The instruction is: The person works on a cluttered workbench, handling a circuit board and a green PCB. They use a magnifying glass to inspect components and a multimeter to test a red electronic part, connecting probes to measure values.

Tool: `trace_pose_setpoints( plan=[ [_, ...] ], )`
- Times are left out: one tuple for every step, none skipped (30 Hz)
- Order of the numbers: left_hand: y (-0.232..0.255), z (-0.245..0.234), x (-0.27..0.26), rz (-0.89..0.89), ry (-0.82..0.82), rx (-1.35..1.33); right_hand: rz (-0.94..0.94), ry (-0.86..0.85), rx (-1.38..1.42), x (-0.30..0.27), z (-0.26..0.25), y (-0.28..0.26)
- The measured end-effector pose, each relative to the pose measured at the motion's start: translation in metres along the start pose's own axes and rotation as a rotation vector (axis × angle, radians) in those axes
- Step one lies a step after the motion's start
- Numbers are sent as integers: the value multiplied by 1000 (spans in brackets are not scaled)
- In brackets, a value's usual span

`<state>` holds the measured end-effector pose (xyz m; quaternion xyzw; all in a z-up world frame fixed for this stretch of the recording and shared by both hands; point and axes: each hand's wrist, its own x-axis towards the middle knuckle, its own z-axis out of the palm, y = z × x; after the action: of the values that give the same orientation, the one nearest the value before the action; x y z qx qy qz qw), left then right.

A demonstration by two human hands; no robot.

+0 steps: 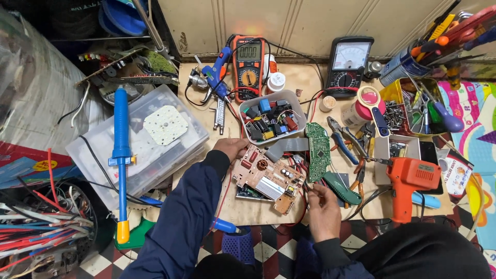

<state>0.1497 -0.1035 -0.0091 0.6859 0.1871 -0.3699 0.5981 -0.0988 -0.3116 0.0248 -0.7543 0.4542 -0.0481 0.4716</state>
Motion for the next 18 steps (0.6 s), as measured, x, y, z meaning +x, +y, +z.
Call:
trace_pose_setpoints(
  plan=[
    [-2,-1,5,43,41,99,20,-67,-88,3,1,0],
    [-4,-1,11,88,79,199,41,-131,-174,7,2,0],
    [-7,0,15,90,76,201,42,-127,-173,10,4,9],
    [-10,-1,19,109,80,261,-6,-128,-259,13,8,16],
    [-13,-2,23,129,85,320,-55,-128,-346,15,12,24],
    [-13,-1,19,126,84,322,-51,-129,-346,14,13,25],
    [-14,1,15,95,83,234,-96,-133,-413,12,13,25],
    [-12,4,12,67,80,145,-143,-133,-481,12,12,25],
    [-12,5,10,68,77,146,-141,-131,-481,15,13,28],
    [-11,6,8,68,65,97,-62,-121,-302,18,14,31],
    [-10,5,5,69,52,48,17,-111,-122,20,15,34],
    [-9,3,-1,68,56,47,15,-115,-122,22,14,31],
    [-8,1,-7,134,62,112,-36,-78,-83,23,12,28],
    [-6,1,-14,199,66,179,-85,-38,-43,25,9,25],
    [-3,-2,-36,199,68,180,-85,-40,-41,28,13,34],
    [1,-2,-56,223,138,344,-113,-76,-43,33,17,43],
    [5,-3,-77,245,208,506,-141,-113,-45,38,20,51],
    [3,-2,-87,248,211,509,-142,-113,-42,34,20,49]
  ],
)
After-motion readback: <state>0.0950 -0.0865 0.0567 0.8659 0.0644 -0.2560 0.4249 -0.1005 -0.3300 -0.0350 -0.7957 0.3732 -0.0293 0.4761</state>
